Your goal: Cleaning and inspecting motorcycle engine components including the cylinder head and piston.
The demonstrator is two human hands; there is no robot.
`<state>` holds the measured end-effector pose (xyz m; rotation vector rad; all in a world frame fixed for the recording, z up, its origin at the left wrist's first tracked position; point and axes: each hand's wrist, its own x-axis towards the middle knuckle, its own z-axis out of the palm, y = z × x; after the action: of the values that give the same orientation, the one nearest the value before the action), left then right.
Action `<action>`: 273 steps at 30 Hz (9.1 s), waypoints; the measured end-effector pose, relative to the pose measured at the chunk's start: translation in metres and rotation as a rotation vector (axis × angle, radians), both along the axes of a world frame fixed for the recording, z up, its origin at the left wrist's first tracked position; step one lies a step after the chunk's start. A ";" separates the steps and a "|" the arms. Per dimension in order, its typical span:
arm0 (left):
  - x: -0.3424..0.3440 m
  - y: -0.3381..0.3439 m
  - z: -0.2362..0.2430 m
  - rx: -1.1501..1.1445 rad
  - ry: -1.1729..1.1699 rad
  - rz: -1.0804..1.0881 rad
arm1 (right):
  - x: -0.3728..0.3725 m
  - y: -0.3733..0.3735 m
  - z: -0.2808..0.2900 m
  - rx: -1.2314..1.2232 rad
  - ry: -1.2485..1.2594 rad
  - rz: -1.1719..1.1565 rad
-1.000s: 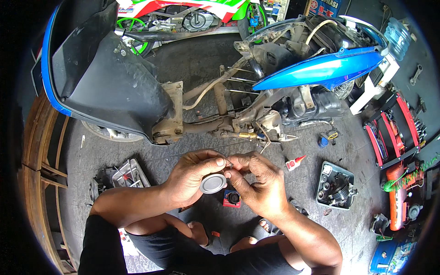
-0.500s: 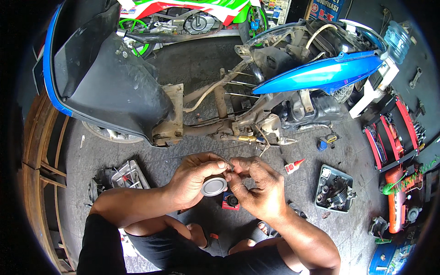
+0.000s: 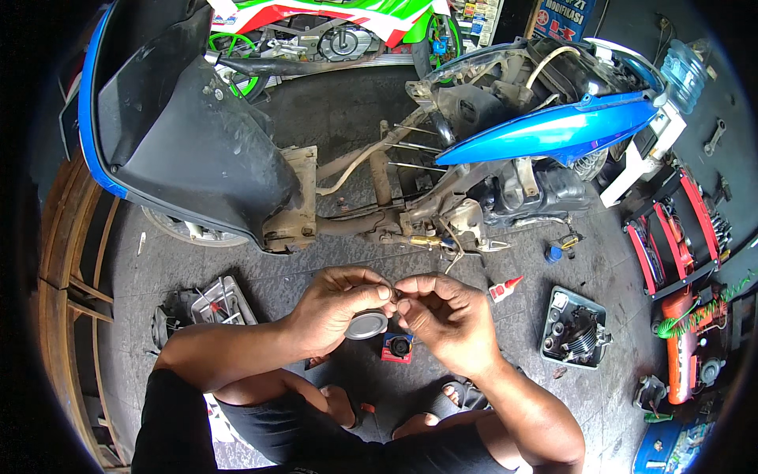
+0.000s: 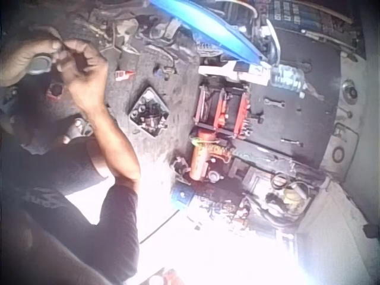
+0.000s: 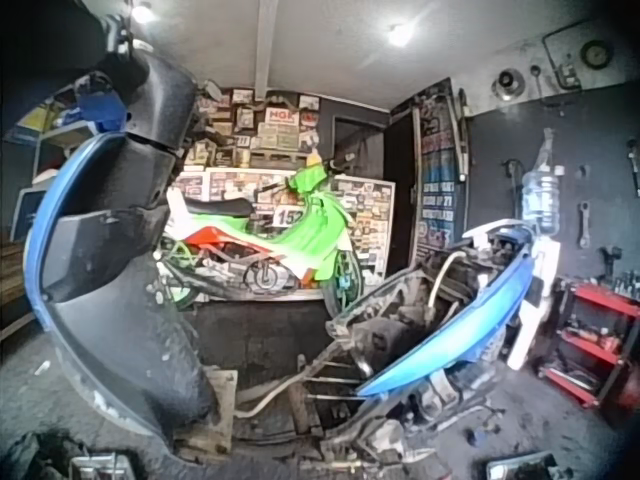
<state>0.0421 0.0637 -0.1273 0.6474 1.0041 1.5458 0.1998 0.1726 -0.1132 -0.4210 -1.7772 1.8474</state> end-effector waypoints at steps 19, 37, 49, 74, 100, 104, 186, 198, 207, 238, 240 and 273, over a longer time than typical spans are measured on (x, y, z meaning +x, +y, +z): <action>-0.001 -0.007 0.010 0.016 0.630 -0.029 | 0.006 0.012 0.005 -0.166 -0.213 0.065; -0.003 -0.009 0.007 0.082 0.622 -0.046 | 0.001 0.000 0.005 -0.066 -0.310 0.078; -0.008 -0.003 -0.009 -0.021 0.349 0.020 | -0.001 0.000 -0.003 -0.087 -0.053 0.086; -0.015 0.002 0.014 0.116 -0.500 0.211 | -0.003 -0.011 0.008 -0.489 0.114 0.018; 0.058 -0.064 -0.034 0.200 -0.530 0.268 | 0.009 -0.055 0.005 -0.497 -0.079 0.095; 0.058 -0.073 -0.037 0.187 -0.540 0.328 | 0.024 -0.064 0.016 -0.104 0.088 0.231; 0.028 -0.103 -0.041 0.066 -0.258 0.525 | -0.066 -0.039 0.015 0.316 -0.187 0.386; 0.042 -0.098 -0.041 0.137 0.031 0.499 | -0.031 -0.060 -0.001 -0.474 -0.309 0.310; 0.038 -0.104 -0.042 0.162 -0.240 0.498 | -0.037 -0.072 0.001 0.839 -0.023 0.187; 0.029 -0.122 -0.025 0.152 0.000 0.268 | -0.037 -0.096 0.051 0.929 -0.142 0.435; 0.032 -0.130 -0.029 0.216 0.021 0.331 | -0.039 -0.099 0.055 0.845 -0.149 0.490; -0.096 -0.273 -0.023 0.371 -0.019 1.486 | -0.357 -0.410 -0.459 0.894 -0.304 0.964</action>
<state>-0.0538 -0.2094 -0.1505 -0.0008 1.2476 3.0571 -0.1574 -0.2372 -0.5727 0.6386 -3.0935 1.2304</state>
